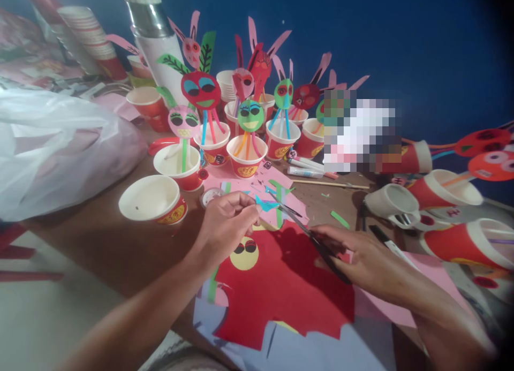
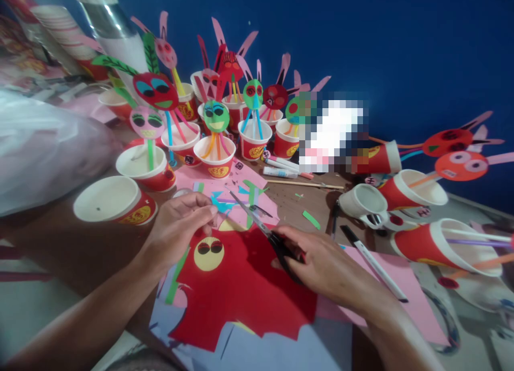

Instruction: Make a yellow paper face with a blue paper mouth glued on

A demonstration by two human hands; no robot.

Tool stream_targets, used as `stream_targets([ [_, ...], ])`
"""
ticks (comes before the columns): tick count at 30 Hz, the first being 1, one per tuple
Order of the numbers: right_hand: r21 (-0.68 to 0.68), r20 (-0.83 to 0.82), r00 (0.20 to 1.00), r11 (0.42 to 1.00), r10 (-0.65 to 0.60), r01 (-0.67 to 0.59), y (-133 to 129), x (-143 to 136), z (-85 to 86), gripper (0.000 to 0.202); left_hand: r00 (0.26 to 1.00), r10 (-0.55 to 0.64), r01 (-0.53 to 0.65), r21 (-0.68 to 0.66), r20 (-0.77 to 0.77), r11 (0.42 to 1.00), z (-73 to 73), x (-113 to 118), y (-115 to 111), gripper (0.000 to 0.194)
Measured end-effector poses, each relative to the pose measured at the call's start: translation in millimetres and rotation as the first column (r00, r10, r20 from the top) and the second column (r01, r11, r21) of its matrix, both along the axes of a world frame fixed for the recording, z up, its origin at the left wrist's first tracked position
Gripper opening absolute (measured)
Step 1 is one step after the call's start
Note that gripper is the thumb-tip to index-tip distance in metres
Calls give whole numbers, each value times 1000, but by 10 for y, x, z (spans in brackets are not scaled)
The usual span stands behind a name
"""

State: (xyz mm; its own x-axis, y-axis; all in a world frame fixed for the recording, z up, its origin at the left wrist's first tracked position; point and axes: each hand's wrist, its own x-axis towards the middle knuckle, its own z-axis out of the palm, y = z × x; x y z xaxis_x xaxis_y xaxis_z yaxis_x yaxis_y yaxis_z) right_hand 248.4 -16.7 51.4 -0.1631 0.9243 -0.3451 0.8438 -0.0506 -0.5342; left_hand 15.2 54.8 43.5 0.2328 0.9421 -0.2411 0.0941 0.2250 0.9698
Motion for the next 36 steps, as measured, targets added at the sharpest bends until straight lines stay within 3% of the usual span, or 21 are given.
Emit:
stream_targets([
  [3, 65, 101, 995, 998, -26, 20, -27, 76, 21, 35, 1000, -10, 10, -6, -8, 1000, 13, -10, -14, 12],
  [6, 74, -87, 986, 986, -142, 149, -20, 62, 19, 35, 999, -35, 35, -26, 2, 999, 19, 3, -33, 12],
  [8, 41, -390, 894, 966, -221, 257, -3, -3, 8, 32, 996, -86, 86, -36, 13, 996, 21, 29, -56, 11],
  [10, -32, -637, 724, 948, -263, 316, 13, -90, -7, 31, 989, -147, 149, -68, 23, 987, 19, 66, -91, 9],
  [13, -118, -744, 601, 942, -293, 313, 18, -205, -33, 37, 973, -227, 229, -145, 26, 963, -7, 131, -156, 7],
  [16, -159, -765, 564, 940, -311, 302, 2, -267, -67, 40, 956, -293, 293, -179, 28, 939, -58, 179, -217, 8],
  [21, -176, -714, 623, 943, -319, 282, -46, -322, -94, 39, 941, -337, 333, -176, 5, 926, -116, 218, -280, 11],
  [26, -92, -627, 715, 941, -309, 326, -71, -385, -70, 29, 932, -362, 356, -191, 5, 915, -99, 233, -291, 8],
  [36, -15, -600, 760, 953, -250, 302, -72, -394, -58, 23, 925, -378, 377, -212, 37, 901, -129, 204, -266, 14],
])
